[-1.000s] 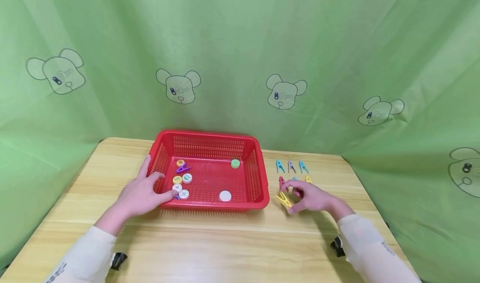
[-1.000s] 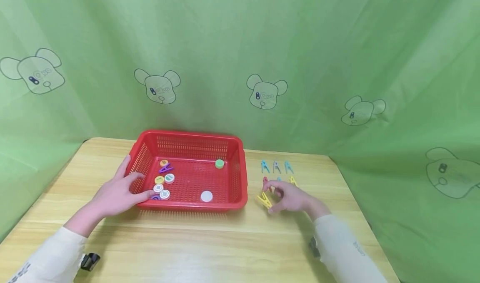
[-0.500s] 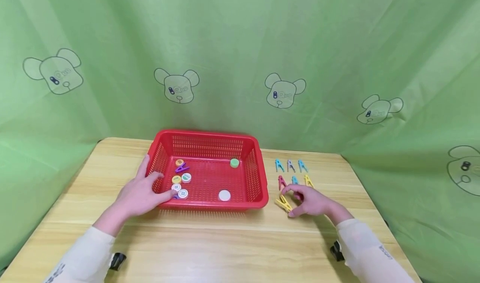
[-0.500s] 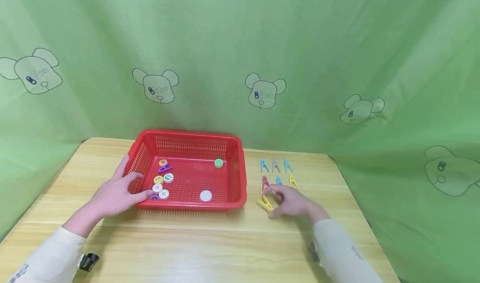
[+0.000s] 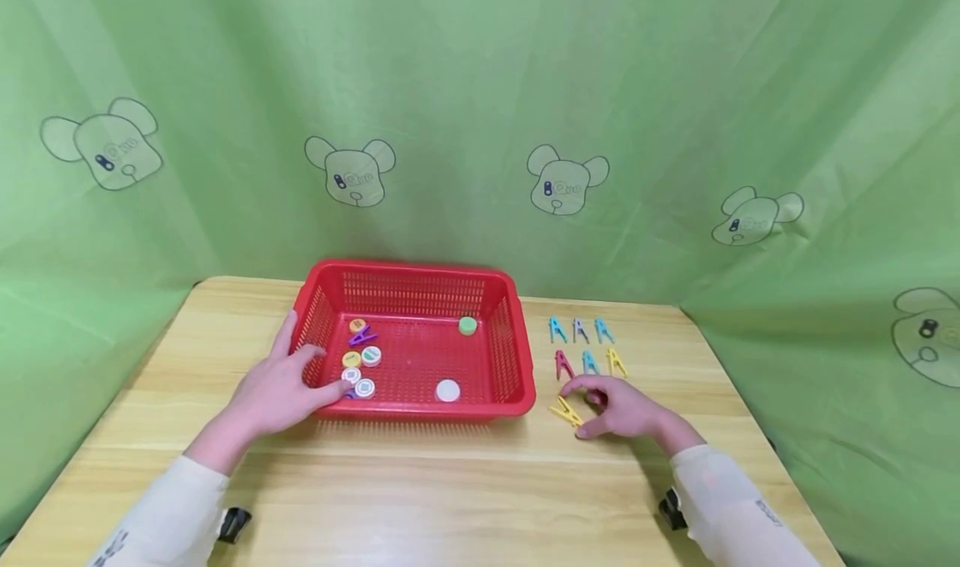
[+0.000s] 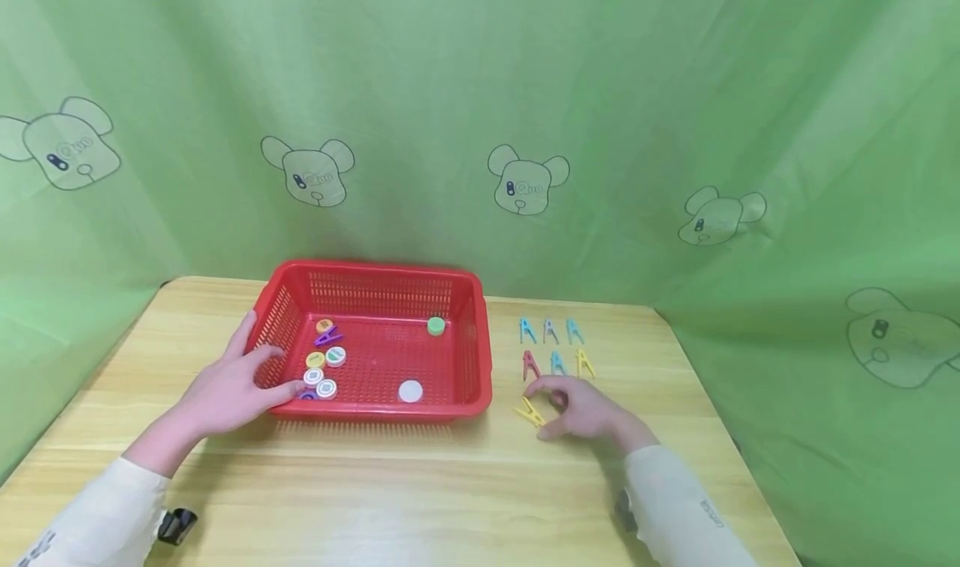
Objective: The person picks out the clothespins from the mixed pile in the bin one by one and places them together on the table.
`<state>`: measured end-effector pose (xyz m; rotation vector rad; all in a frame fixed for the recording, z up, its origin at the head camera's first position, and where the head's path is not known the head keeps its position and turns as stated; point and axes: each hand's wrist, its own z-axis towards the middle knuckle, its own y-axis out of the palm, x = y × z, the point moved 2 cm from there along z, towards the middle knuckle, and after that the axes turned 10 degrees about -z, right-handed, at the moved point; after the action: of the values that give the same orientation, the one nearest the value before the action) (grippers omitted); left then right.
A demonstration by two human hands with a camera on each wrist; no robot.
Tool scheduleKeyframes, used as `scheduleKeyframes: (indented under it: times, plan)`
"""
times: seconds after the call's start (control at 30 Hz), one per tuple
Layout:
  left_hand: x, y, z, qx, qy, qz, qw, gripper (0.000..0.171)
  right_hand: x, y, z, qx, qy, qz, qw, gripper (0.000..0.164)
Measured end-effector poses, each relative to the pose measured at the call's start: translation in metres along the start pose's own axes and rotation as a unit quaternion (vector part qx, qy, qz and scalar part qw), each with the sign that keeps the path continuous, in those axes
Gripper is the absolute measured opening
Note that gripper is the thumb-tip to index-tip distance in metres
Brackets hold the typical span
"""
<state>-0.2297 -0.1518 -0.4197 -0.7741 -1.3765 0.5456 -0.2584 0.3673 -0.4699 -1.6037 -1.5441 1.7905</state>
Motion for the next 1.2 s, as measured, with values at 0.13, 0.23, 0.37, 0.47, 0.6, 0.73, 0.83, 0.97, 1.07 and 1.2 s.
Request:
scheduleKeyframes:
  times: [0.13, 0.23, 0.37, 0.47, 0.6, 0.73, 0.83, 0.97, 1.07, 1.2]
  plan:
    - [-0.0016, -0.0001, 0.0016, -0.001, -0.003, 0.001, 1.0000, 0.088, -0.0005, 0.0014, -0.0012, 0.013, -0.007, -0.004, 1.000, 0.051]
    - [-0.0022, 0.0006, 0.0027, 0.000, 0.000, 0.004, 1.0000, 0.090, 0.0014, 0.0033, -0.0021, 0.011, -0.010, 0.002, 1.000, 0.050]
    - [-0.0025, 0.0017, 0.0033, -0.002, 0.003, 0.004, 1.0000, 0.091, 0.0053, 0.0050, -0.0029, 0.005, -0.017, 0.006, 1.000, 0.047]
    - [-0.0027, 0.0020, 0.0029, -0.003, 0.002, 0.003, 1.0000, 0.090, 0.0060, 0.0049, -0.0031, -0.001, -0.025, 0.011, 1.000, 0.045]
    - [-0.0030, 0.0021, 0.0021, -0.005, 0.000, 0.002, 1.0000, 0.091, 0.0023, 0.0037, -0.0032, -0.007, -0.041, 0.021, 0.999, 0.041]
    - [-0.0011, 0.0009, 0.0008, -0.004, 0.000, 0.001, 1.0000, 0.090, -0.0011, 0.0032, -0.0031, -0.013, -0.041, 0.018, 0.999, 0.042]
    - [0.0005, -0.0004, -0.0004, -0.003, 0.000, 0.001, 1.0000, 0.089, -0.0006, 0.0036, -0.0026, -0.013, -0.029, 0.017, 0.999, 0.044]
    - [0.0019, -0.0010, -0.0013, -0.002, 0.000, 0.003, 1.0000, 0.088, 0.0031, 0.0034, -0.0018, 0.009, -0.023, 0.016, 1.000, 0.046]
    - [0.0028, -0.0009, -0.0014, -0.002, 0.000, 0.004, 1.0000, 0.088, 0.0055, 0.0023, -0.0017, 0.026, -0.020, 0.012, 0.999, 0.046]
    - [0.0028, -0.0009, -0.0019, -0.001, 0.003, 0.006, 1.0000, 0.088, 0.0070, 0.0014, -0.0007, 0.033, -0.006, 0.006, 0.999, 0.046]
